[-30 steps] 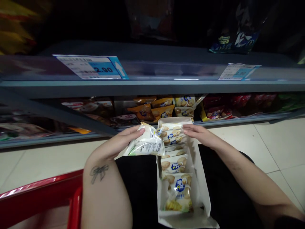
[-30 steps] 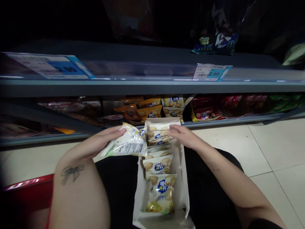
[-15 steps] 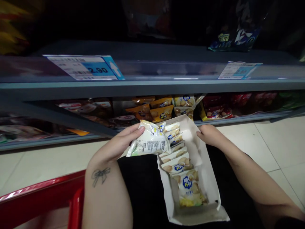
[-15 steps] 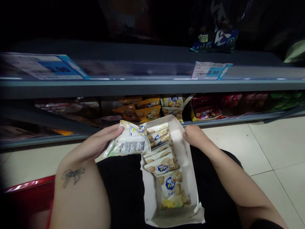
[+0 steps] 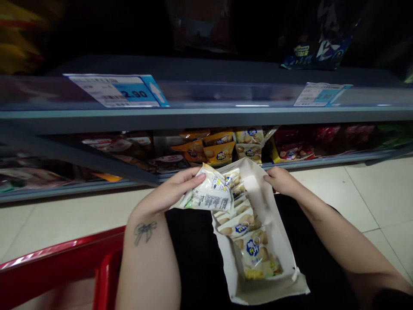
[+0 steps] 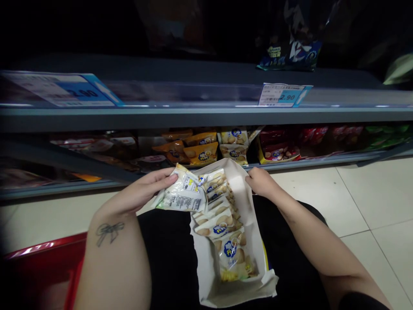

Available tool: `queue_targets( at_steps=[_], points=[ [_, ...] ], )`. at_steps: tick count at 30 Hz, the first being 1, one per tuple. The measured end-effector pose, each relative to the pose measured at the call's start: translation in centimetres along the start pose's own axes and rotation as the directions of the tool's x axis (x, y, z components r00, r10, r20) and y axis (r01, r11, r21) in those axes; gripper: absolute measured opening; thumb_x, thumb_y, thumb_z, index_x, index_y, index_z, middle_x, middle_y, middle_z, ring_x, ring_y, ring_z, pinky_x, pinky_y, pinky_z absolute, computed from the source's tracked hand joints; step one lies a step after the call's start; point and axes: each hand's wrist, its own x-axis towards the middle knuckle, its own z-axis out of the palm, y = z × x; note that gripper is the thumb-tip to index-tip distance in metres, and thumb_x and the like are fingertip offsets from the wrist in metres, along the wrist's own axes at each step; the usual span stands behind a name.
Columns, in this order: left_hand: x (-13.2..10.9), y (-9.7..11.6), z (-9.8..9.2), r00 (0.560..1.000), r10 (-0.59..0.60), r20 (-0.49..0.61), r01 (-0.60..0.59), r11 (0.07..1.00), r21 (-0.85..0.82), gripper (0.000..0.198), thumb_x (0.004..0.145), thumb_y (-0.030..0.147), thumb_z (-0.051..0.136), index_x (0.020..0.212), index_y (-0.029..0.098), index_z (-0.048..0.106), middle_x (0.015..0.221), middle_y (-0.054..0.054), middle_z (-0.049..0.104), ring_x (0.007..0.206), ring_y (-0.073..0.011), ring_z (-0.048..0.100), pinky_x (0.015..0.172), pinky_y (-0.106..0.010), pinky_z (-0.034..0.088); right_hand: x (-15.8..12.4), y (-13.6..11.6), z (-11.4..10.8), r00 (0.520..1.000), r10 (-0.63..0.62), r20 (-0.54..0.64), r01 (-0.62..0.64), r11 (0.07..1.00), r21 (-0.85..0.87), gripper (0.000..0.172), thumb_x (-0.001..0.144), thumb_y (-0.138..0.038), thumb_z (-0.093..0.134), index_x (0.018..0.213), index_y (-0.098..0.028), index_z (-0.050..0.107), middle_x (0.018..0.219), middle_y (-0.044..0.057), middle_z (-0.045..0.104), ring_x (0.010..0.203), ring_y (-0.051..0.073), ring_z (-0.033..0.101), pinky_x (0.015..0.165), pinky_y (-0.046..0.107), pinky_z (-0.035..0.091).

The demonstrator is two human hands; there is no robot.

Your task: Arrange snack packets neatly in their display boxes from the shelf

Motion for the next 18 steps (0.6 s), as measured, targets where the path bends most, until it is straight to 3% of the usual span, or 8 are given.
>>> queue_targets(
  at_steps=[4,7,10,12,13,15,17,18],
  points=[
    [0.1,0.0,0.0,1.0,0.008,0.002,-0.008,1.0,-0.002,0.041,0.077,0.048,0.073,0.106,0.019,0.069,0.09,-0.004,0.072,0.076,-0.0157,0.065,0.067,-0.022,0.052,1.1,0.3,0.1,0.999,0.018,0.051,-0.018,1.0,-0.002,0.031,0.087,-0.017,0.045,0.067,-0.012,0.068,0.06,0.01,0.068,0.068,0.022,0.067,0.063,0.027,0.043],
    [0.1,0.0,0.0,1.0,0.012,0.009,-0.012,1.0,0.018,0.042,0.075,0.048,0.074,0.103,0.017,0.069,0.088,-0.004,0.071,0.074,-0.0163,0.065,0.064,-0.022,0.052,0.5,0.1,0.1,0.998,0.041,0.048,-0.039,0.999,-0.025,0.036,0.091,-0.035,0.049,0.072,-0.013,0.07,0.063,0.012,0.069,0.071,0.026,0.068,0.065,0.03,0.045],
    [0.1,0.1,0.2,0.999,0.035,0.014,-0.036,0.999,0.023,0.042,0.074,0.049,0.075,0.1,0.017,0.069,0.083,-0.004,0.07,0.068,-0.0163,0.064,0.06,-0.023,0.052,-1.5,-0.7,-0.2,0.974,0.062,-0.216,-0.066,0.998,-0.01,0.045,0.089,-0.054,0.052,0.088,-0.015,0.072,0.079,0.014,0.073,0.083,0.03,0.069,0.072,0.036,0.048],
    [0.1,0.2,0.7,0.995,0.097,-0.001,-0.097,0.995,0.019,0.041,0.074,0.05,0.073,0.097,0.017,0.069,0.08,-0.004,0.07,0.067,-0.016,0.064,0.059,-0.023,0.051,-2.7,-1.5,-0.2,0.908,-0.016,-0.418,0.095,0.981,0.168,0.041,0.091,-0.053,0.051,0.102,-0.018,0.07,0.09,0.011,0.074,0.088,0.027,0.069,0.076,0.036,0.05],
    [0.2,0.3,1.1,0.991,0.135,-0.007,-0.135,0.991,0.017,0.04,0.075,0.051,0.072,0.096,0.017,0.069,0.079,-0.004,0.07,0.067,-0.0158,0.064,0.06,-0.023,0.051,-3.1,-1.9,-0.2,0.884,-0.077,-0.461,0.239,0.922,0.305,0.039,0.093,-0.05,0.05,0.11,-0.02,0.068,0.096,0.01,0.074,0.09,0.024,0.07,0.077,0.034,0.052],
    [0.4,0.4,1.9,0.979,0.204,0.002,-0.204,0.979,0.021,0.039,0.075,0.051,0.072,0.094,0.017,0.069,0.078,-0.004,0.069,0.068,-0.0155,0.063,0.06,-0.022,0.05,-3.3,-2.5,0.3,0.873,-0.203,-0.443,0.454,0.669,0.588,0.039,0.092,-0.048,0.052,0.118,-0.021,0.064,0.104,0.008,0.074,0.092,0.02,0.07,0.074,0.029,0.054],
    [0.7,0.4,2.7,0.971,0.236,0.029,-0.237,0.97,0.053,0.037,0.076,0.05,0.071,0.092,0.016,0.069,0.077,-0.003,0.068,0.067,-0.0149,0.062,0.059,-0.021,0.049,-2.9,-2.8,1.0,0.888,-0.294,-0.354,0.455,0.44,0.774,0.038,0.087,-0.048,0.061,0.112,-0.02,0.065,0.099,0.007,0.074,0.086,0.017,0.071,0.067,0.027,0.056],
    [0.8,0.4,2.9,0.969,0.245,0.035,-0.247,0.966,0.079,0.036,0.077,0.05,0.07,0.091,0.016,0.069,0.077,-0.003,0.067,0.067,-0.0145,0.061,0.058,-0.021,0.048,-2.6,-2.9,1.4,0.896,-0.313,-0.313,0.421,0.384,0.822,0.035,0.084,-0.048,0.064,0.104,-0.019,0.067,0.093,0.006,0.075,0.08,0.016,0.071,0.065,0.026,0.056]
  ],
)
